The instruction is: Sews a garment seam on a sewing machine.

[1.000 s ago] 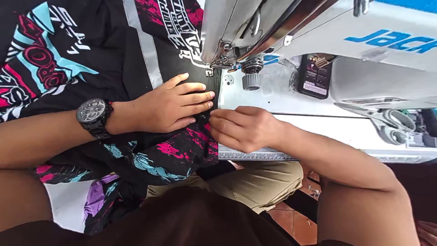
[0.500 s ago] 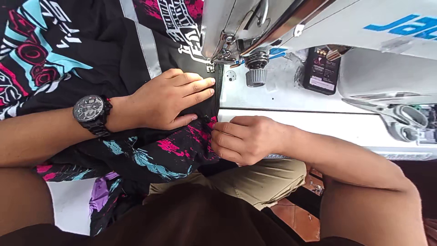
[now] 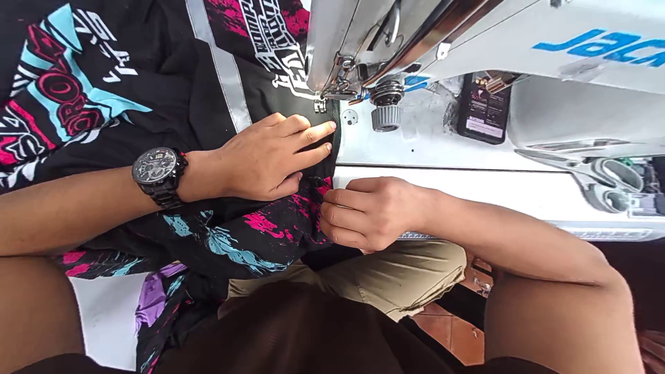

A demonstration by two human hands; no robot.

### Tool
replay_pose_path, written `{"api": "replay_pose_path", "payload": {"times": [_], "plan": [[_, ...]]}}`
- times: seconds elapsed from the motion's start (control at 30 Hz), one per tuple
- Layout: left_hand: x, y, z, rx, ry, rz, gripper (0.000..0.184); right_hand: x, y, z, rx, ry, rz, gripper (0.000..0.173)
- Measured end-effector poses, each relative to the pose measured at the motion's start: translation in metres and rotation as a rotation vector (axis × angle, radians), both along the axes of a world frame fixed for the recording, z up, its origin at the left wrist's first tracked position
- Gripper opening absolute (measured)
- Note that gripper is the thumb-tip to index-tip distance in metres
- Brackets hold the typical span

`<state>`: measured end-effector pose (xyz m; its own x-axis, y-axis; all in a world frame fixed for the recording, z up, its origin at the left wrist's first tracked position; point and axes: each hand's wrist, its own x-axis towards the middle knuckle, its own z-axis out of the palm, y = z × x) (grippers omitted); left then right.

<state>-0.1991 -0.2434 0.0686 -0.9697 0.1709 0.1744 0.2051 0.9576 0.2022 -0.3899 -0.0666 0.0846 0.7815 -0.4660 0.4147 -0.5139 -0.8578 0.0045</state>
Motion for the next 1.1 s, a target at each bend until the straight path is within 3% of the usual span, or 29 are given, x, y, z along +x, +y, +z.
{"api": "replay_pose_path", "payload": {"times": [0.3,0.4,0.53,0.63,0.7,0.83,0.97,1.1], "plan": [[0.008,-0.019,-0.009,0.116,0.106,-0.193,0.040,0.001,0.013,0.003,-0.020,0.114,-0.004,0.022],[0.007,-0.021,-0.008,0.141,0.130,-0.255,0.036,-0.005,0.009,0.003,0.102,0.033,0.004,0.021],[0.011,-0.001,0.006,0.164,0.040,-0.111,0.042,-0.015,-0.006,-0.004,0.196,-0.264,-0.143,0.031],[0.022,0.030,0.011,0.178,-0.054,0.092,0.060,-0.009,-0.011,-0.008,0.191,-0.289,-0.353,0.033],[0.026,0.038,0.004,0.186,-0.047,0.143,0.062,0.000,-0.010,-0.009,0.206,-0.240,-0.409,0.028],[0.022,0.023,-0.002,0.178,0.043,0.072,0.048,0.004,-0.010,-0.007,0.181,-0.156,-0.413,0.015],[0.016,0.011,-0.003,0.085,0.031,0.020,0.065,0.001,-0.008,-0.008,0.176,-0.064,-0.393,0.020],[0.016,0.010,-0.002,0.051,0.002,0.010,0.063,0.002,-0.001,-0.007,0.083,-0.001,-0.395,0.019]]}}
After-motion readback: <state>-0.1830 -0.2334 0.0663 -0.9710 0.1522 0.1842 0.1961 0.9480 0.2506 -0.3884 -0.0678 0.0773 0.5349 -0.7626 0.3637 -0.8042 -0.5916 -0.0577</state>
